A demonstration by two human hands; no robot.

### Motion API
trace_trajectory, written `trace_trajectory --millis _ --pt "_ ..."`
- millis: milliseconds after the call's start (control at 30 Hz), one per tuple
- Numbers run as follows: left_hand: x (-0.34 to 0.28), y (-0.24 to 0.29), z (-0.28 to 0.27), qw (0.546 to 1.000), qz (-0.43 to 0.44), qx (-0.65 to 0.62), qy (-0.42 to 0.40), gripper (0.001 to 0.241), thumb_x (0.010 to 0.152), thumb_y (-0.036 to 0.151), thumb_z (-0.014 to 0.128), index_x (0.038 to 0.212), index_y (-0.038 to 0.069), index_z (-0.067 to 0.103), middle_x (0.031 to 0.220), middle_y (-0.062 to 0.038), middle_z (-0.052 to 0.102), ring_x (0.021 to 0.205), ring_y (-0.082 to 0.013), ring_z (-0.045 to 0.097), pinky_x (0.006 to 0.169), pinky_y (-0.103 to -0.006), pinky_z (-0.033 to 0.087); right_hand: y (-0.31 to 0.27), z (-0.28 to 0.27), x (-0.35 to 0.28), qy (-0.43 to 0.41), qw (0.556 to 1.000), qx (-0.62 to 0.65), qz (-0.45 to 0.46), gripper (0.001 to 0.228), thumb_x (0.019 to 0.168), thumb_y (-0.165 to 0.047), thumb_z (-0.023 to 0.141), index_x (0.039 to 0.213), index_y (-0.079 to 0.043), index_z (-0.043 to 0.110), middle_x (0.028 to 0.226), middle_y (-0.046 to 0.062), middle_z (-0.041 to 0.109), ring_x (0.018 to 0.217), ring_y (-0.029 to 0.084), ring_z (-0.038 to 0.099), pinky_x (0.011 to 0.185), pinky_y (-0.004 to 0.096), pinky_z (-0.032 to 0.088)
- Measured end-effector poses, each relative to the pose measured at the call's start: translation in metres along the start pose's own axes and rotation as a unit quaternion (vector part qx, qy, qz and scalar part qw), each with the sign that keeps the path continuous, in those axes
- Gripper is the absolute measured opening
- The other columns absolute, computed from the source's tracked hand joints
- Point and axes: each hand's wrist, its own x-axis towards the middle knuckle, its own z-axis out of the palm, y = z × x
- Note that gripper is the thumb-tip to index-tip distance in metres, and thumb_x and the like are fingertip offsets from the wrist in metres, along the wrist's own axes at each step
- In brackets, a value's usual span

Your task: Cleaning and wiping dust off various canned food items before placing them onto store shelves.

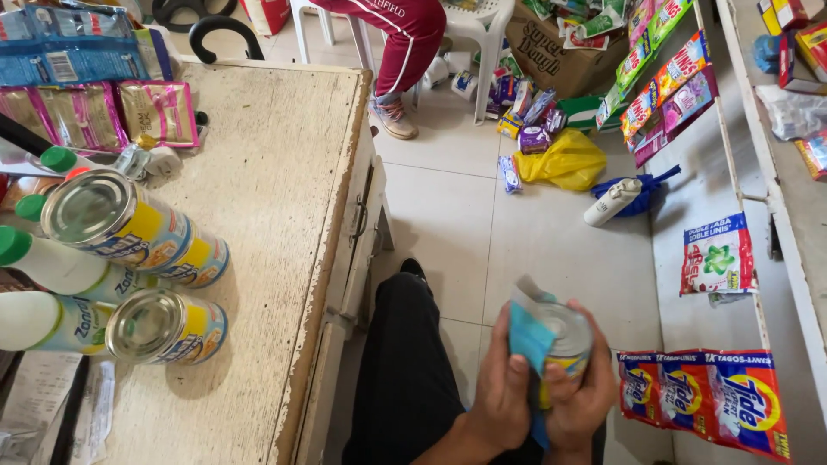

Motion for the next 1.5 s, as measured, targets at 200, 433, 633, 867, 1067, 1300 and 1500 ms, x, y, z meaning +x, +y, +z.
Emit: trace_trajectory --millis 200,433,633,867,1067,1300,1500 --pt "0.047 0.034 -0.003 0.993 0.004 -0.065 -0.096 0.044 0.11 0.03 0.034 0.141 -0.001 0.043 0.122 -0.016 0.057 0.101 -0.0236 0.052 0.094 -0.0376 0.045 0.014 -0.009 0.001 0.068 0.984 0.159 0.038 0.085 0.085 -0.042 0.049 0.15 0.011 0.036 0.145 0.029 0.05 0.127 0.035 0.055 0.108 0.042 0.045" --pt "0.12 0.064 0.029 0.951 -0.012 0.152 -0.268 0.053 0.102 0.043 0.038 0.12 0.005 0.07 0.109 -0.013 0.077 0.088 -0.0277 0.073 0.081 -0.0354 0.058 0.037 -0.027 0.014 0.152 0.918 0.36 0.066 0.061 0.098 -0.039 0.06 0.148 -0.008 0.045 0.125 0.004 0.061 0.104 0.012 0.065 0.087 0.023 0.054" --pt "0.132 0.049 0.032 0.932 0.085 0.19 -0.297 0.05 0.104 0.037 0.035 0.123 0.002 0.065 0.127 -0.015 0.071 0.116 -0.0332 0.067 0.102 -0.0411 0.051 0.031 -0.055 0.038 0.188 0.959 0.212 0.002 0.052 0.1 -0.026 0.06 0.145 -0.004 0.049 0.13 0.007 0.061 0.105 0.011 0.062 0.094 0.021 0.052" --pt "0.11 0.047 -0.025 0.856 0.303 0.259 -0.329 0.037 0.108 0.02 0.05 0.13 -0.007 0.061 0.137 -0.018 0.065 0.131 -0.0334 0.064 0.111 -0.0413 0.052 0.094 -0.052 0.001 0.138 0.987 0.08 0.027 0.05 0.086 -0.012 0.066 0.133 0.004 0.057 0.102 0.007 0.06 0.082 0.012 0.048 0.077 0.024 0.044" --pt "0.104 0.026 -0.047 0.852 0.245 0.277 -0.371 0.047 0.109 0.027 0.041 0.133 -0.01 0.059 0.138 -0.025 0.064 0.132 -0.038 0.061 0.119 -0.0473 0.044 0.084 -0.035 -0.006 0.062 0.983 0.126 0.115 0.066 0.081 -0.023 0.061 0.138 0.01 0.056 0.108 0.016 0.066 0.087 0.021 0.056 0.081 0.032 0.046" --pt "0.11 0.032 -0.043 0.858 0.261 0.23 -0.377 0.042 0.106 0.024 0.05 0.129 -0.009 0.061 0.133 -0.023 0.067 0.125 -0.0371 0.065 0.112 -0.0439 0.05 0.147 -0.051 -0.032 0.078 0.95 0.28 0.115 0.037 0.088 -0.016 0.064 0.119 0.005 0.064 0.102 0.013 0.071 0.082 0.016 0.063 0.074 0.028 0.05" --pt "0.12 0.034 -0.049 0.883 0.256 0.193 -0.343 0.033 0.107 0.016 0.049 0.12 -0.01 0.064 0.125 -0.022 0.07 0.118 -0.0359 0.068 0.109 -0.0433 0.053 0.144 -0.024 -0.017 0.152 0.905 0.362 0.162 0.045 0.096 -0.023 0.061 0.135 -0.001 0.057 0.118 0.012 0.068 0.098 0.018 0.064 0.084 0.031 0.051"
